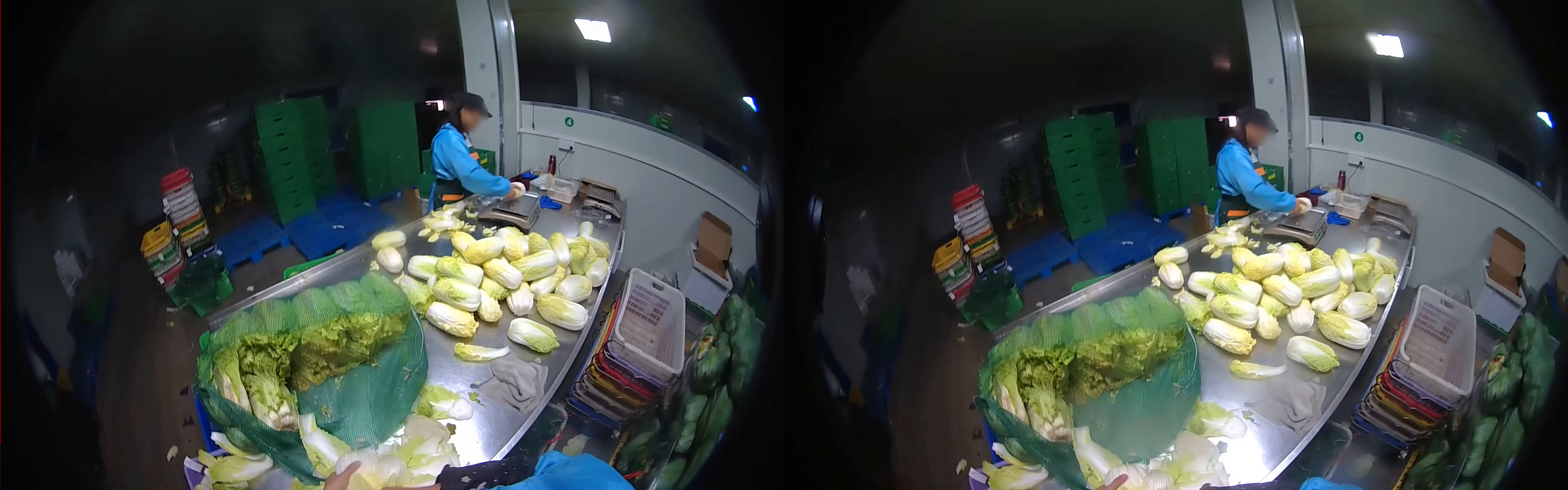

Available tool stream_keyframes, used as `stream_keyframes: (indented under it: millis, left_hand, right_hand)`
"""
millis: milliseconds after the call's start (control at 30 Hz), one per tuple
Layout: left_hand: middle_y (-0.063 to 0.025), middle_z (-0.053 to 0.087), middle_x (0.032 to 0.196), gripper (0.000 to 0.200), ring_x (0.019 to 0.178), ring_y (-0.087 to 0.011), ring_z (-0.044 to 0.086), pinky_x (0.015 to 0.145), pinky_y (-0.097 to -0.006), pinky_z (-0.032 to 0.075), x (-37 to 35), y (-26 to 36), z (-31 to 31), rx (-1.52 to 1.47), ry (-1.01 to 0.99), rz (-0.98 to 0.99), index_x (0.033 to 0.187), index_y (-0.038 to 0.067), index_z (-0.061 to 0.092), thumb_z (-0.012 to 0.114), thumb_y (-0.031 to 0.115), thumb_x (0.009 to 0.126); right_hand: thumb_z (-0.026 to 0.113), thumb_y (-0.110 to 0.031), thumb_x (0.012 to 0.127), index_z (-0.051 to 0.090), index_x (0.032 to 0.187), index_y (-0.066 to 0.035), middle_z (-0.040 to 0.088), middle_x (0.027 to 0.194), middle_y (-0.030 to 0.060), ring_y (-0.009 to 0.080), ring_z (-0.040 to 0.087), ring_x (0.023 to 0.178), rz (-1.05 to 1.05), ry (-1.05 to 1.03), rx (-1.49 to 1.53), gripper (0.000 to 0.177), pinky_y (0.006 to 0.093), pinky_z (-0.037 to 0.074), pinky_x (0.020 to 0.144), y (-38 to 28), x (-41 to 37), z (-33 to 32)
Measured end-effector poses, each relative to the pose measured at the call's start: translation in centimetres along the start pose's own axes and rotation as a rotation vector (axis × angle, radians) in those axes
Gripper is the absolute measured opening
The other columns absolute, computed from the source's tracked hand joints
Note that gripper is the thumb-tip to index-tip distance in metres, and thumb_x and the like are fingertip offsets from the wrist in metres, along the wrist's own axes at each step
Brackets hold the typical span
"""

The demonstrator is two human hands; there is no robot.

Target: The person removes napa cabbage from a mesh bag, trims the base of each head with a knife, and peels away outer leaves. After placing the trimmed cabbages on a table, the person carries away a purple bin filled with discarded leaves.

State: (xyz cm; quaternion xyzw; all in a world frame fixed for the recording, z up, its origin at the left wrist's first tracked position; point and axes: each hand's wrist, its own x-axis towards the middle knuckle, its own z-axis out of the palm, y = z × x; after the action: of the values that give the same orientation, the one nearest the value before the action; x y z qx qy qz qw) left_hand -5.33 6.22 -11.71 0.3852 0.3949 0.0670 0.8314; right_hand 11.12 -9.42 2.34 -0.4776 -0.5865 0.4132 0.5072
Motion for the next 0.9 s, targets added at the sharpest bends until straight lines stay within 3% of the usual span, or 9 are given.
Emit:
stream_keyframes:
  millis: [167,200,233,300,400,433,533,833,900]
  left_hand:
    - [-0.0141,0.055,0.118,0.083,0.103,-0.0254,0.057,0.087,-0.0383,0.048,-2.9,0.8,0.5,-0.066,0.002,0.139,0.13,-0.002,0.039,0.073,0.046,0.071]
    - [-0.0141,0.055,0.118,0.083,0.103,-0.0254,0.057,0.087,-0.0384,0.048,-3.7,1.0,0.0,-0.102,-0.04,0.174,0.13,-0.002,0.039,0.074,0.045,0.071]
    - [-0.0141,0.054,0.118,0.083,0.104,-0.0255,0.057,0.087,-0.0384,0.048,-4.7,1.5,-0.6,-0.143,-0.093,0.209,0.13,-0.002,0.039,0.074,0.045,0.071]
    - [-0.014,0.054,0.118,0.083,0.104,-0.0256,0.057,0.088,-0.0385,0.048,-7.2,3.9,-2.0,-0.201,-0.224,0.293,0.13,-0.002,0.038,0.074,0.045,0.07]
    - [-0.0134,0.054,0.12,0.087,0.108,-0.026,0.055,0.091,-0.0387,0.047,-12.3,8.9,-2.3,0.11,-0.249,0.451,0.13,-0.002,0.037,0.078,0.039,0.066]
    - [-0.013,0.053,0.12,0.088,0.11,-0.0246,0.054,0.092,-0.0385,0.045,-13.6,9.1,-2.3,0.165,-0.246,0.429,0.13,-0.002,0.037,0.079,0.039,0.064]
    - [-0.0121,0.052,0.122,0.092,0.111,-0.022,0.051,0.096,-0.0362,0.041,-16.6,5.9,-0.3,0.254,-0.226,0.469,0.13,-0.001,0.036,0.085,0.025,0.057]
    - [-0.011,0.055,0.114,0.089,0.106,-0.0203,0.053,0.093,-0.0338,0.042,-19.6,2.0,2.2,0.578,0.039,0.422,0.122,0.001,0.04,0.088,0.013,0.048]
    - [-0.0115,0.056,0.111,0.088,0.104,-0.0203,0.055,0.091,-0.0335,0.043,-19.5,1.8,2.3,0.634,0.058,0.397,0.12,0.001,0.04,0.088,0.014,0.048]
  right_hand:
    - [0.073,-0.011,0.072,0.055,0.115,-0.001,0.065,0.097,0.0095,0.0148,0.061,0.087,0.268,0.3,0.696,0.048,0.0276,0.049,0.077,-0.8,-4.7,-4.0]
    - [0.074,-0.019,0.073,0.054,0.117,-0.002,0.065,0.092,0.006,0.0146,0.062,0.079,0.308,0.414,0.395,0.051,0.0273,0.05,0.067,0.5,-5.0,-5.8]
    - [0.075,-0.025,0.072,0.054,0.115,-0.003,0.065,0.082,0.0054,0.0161,0.061,0.064,0.326,0.536,-0.352,0.052,0.0289,0.048,0.054,2.8,-4.6,-7.2]
    - [0.071,-0.023,0.074,0.058,0.108,-0.004,0.062,0.076,0.0087,0.0209,0.06,0.06,0.507,0.477,-0.987,0.041,0.0304,0.046,0.052,2.6,-7.1,-8.0]
    - [0.064,-0.015,0.071,0.06,0.104,-0.007,0.062,0.096,0.015,0.0331,0.06,0.086,0.564,0.526,-0.552,0.034,0.0386,0.048,0.072,1.3,-7.2,-5.0]
    - [0.064,-0.015,0.071,0.06,0.104,-0.007,0.062,0.096,0.015,0.0331,0.06,0.086,0.581,0.467,-0.53,0.034,0.0386,0.048,0.072,1.4,-7.1,-3.3]
    - [0.058,-0.003,0.065,0.061,0.092,-0.01,0.059,0.086,0.01,0.0282,0.06,0.074,-0.181,0.325,-0.473,0.028,0.032,0.048,0.061,-0.2,-5.1,0.8]
    - [0.06,-0.009,0.066,0.055,0.071,-0.008,0.055,0.064,0.0077,0.0298,0.056,0.057,-0.058,-0.134,-0.521,0.007,0.0361,0.045,0.05,-0.7,-3.4,3.9]
    - [0.054,-0.013,0.066,0.053,0.068,-0.003,0.056,0.066,0.0162,0.0371,0.057,0.063,0.061,-0.202,-0.467,0.01,0.0447,0.046,0.057,-1.5,-3.3,4.0]
